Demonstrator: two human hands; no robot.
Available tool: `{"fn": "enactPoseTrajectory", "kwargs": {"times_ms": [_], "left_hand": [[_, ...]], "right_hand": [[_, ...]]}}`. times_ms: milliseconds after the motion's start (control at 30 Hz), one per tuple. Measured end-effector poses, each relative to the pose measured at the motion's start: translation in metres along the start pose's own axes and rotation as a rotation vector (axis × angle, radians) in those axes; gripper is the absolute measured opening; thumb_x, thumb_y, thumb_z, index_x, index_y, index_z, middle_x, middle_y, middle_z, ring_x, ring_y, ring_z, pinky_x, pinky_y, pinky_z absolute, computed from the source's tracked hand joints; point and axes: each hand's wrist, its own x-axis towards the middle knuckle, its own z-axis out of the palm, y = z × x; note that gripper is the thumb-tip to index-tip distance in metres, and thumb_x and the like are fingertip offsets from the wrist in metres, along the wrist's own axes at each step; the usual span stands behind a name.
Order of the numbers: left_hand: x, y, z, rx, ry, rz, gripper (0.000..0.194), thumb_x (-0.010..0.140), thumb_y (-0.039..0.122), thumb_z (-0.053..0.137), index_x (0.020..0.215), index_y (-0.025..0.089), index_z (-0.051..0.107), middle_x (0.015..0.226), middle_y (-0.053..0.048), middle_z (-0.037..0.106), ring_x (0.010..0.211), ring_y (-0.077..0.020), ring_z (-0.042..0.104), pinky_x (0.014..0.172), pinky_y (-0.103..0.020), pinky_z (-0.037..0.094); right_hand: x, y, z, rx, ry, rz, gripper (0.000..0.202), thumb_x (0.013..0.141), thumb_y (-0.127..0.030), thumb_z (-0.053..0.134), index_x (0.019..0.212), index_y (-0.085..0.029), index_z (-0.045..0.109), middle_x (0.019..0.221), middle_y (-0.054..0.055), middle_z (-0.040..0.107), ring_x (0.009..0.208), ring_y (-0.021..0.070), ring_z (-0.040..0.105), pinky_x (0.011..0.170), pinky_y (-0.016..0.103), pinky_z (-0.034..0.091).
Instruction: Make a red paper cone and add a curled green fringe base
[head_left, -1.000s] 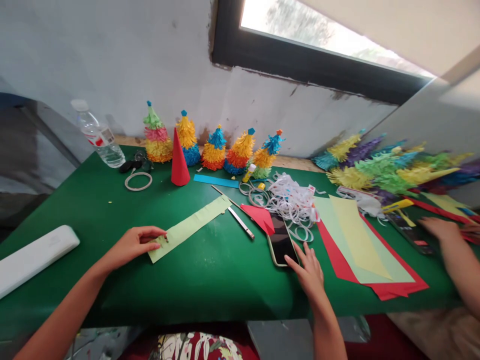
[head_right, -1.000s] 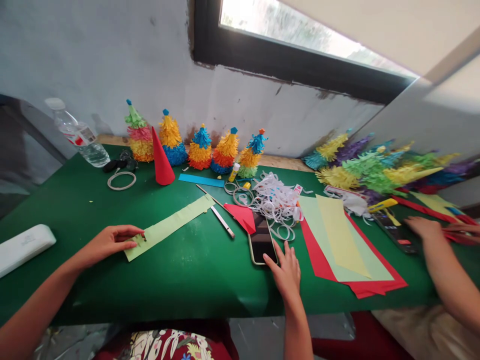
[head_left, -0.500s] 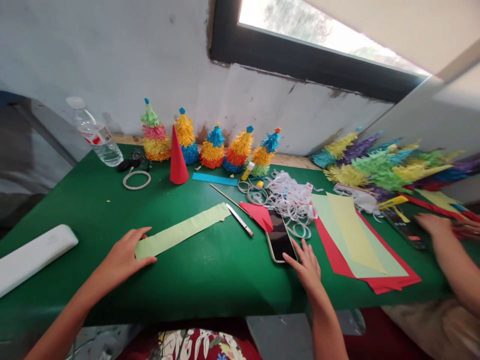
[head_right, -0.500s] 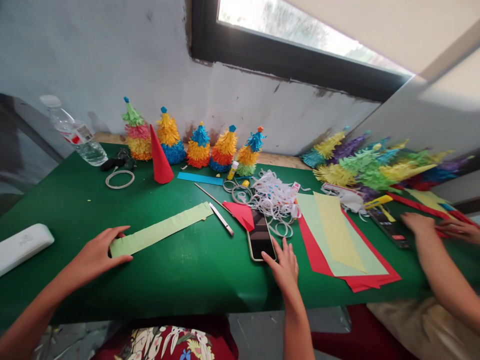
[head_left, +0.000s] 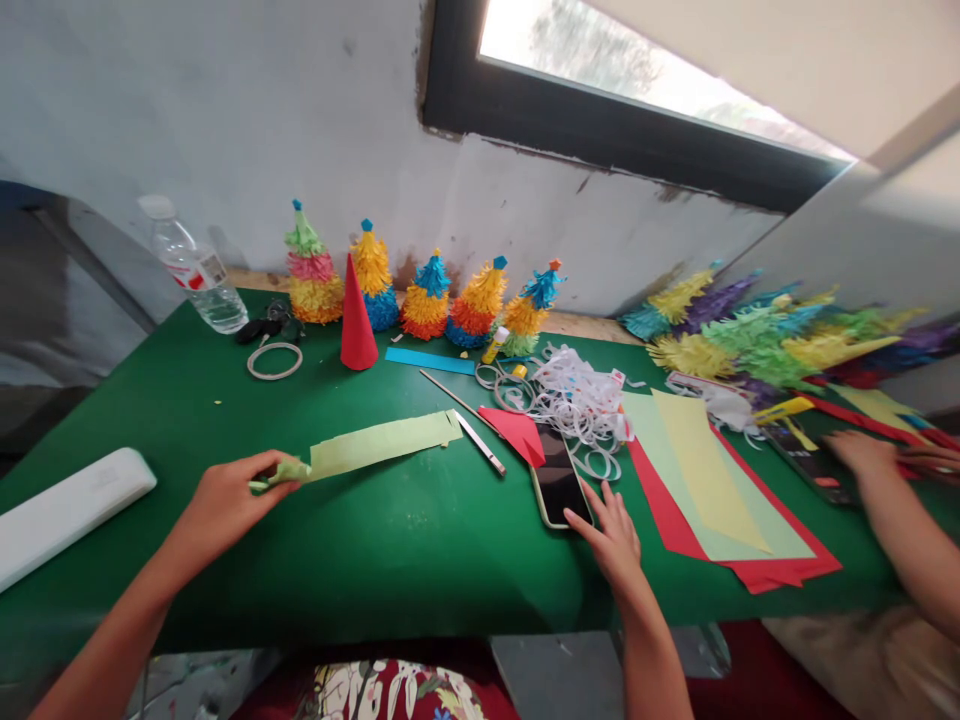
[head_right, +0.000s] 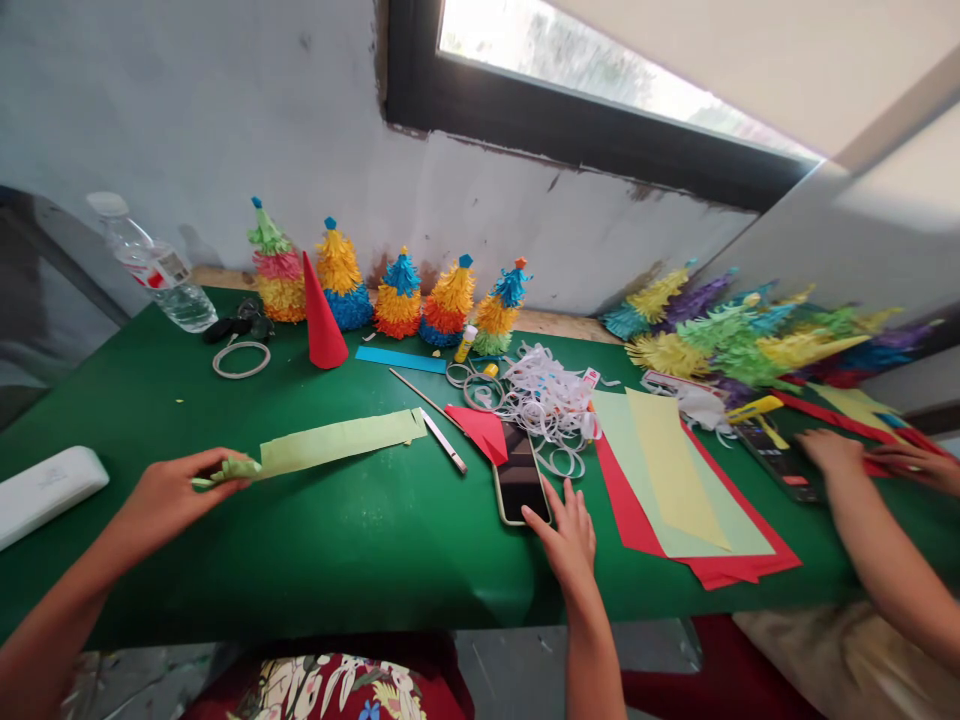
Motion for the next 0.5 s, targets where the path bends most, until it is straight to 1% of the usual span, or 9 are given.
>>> {"fn": "enactPoseTrajectory", "kwargs": {"times_ms": [100, 200, 267, 400, 500], "left_hand": [[-0.002, 0.004, -0.007, -0.055, 0.183, -0.010, 0.035, 0.069, 0.055, 0.068, 0.090, 0.027, 0.070, 0.087, 0.002, 0.072, 0.073, -0.0216, 0.065, 0.066, -0.027, 0.049], [-0.004, 0.009, -0.012, -0.191, 0.255, 0.003, 0.034, 0.069, 0.054, 0.070, 0.090, 0.027, 0.070, 0.090, 0.001, 0.072, 0.083, -0.0227, 0.065, 0.075, -0.029, 0.052], [-0.006, 0.012, -0.013, -0.321, 0.267, 0.008, 0.032, 0.067, 0.051, 0.073, 0.087, 0.026, 0.069, 0.089, 0.001, 0.072, 0.084, -0.0227, 0.065, 0.079, -0.032, 0.053], [-0.009, 0.012, -0.010, -0.548, 0.239, -0.031, 0.032, 0.063, 0.047, 0.077, 0.086, 0.029, 0.067, 0.092, -0.001, 0.070, 0.083, -0.0238, 0.065, 0.078, -0.037, 0.056], [-0.008, 0.006, -0.010, -0.655, 0.172, -0.040, 0.033, 0.054, 0.048, 0.081, 0.077, 0.028, 0.067, 0.087, -0.003, 0.070, 0.087, -0.0282, 0.065, 0.074, -0.039, 0.056]], "right_hand": [[-0.001, 0.000, 0.001, -0.003, 0.025, -0.002, 0.064, 0.077, -0.059, 0.047, 0.136, -0.033, 0.049, 0.152, 0.002, 0.033, 0.141, 0.0325, 0.025, 0.110, 0.052, 0.027], [-0.001, -0.002, 0.001, 0.001, 0.027, 0.002, 0.066, 0.076, -0.060, 0.046, 0.136, -0.032, 0.049, 0.152, 0.002, 0.033, 0.141, 0.0326, 0.025, 0.110, 0.052, 0.027], [-0.001, -0.004, 0.000, 0.010, 0.018, 0.011, 0.067, 0.076, -0.061, 0.045, 0.136, -0.032, 0.048, 0.153, 0.002, 0.032, 0.141, 0.0321, 0.025, 0.110, 0.052, 0.026], [-0.002, -0.006, -0.002, 0.021, 0.020, 0.020, 0.065, 0.077, -0.062, 0.043, 0.135, -0.032, 0.050, 0.153, 0.002, 0.032, 0.141, 0.0318, 0.025, 0.110, 0.052, 0.026], [-0.003, -0.006, -0.001, 0.004, 0.042, 0.020, 0.064, 0.076, -0.060, 0.047, 0.134, -0.032, 0.051, 0.152, 0.002, 0.034, 0.140, 0.0330, 0.027, 0.109, 0.053, 0.027]]}}
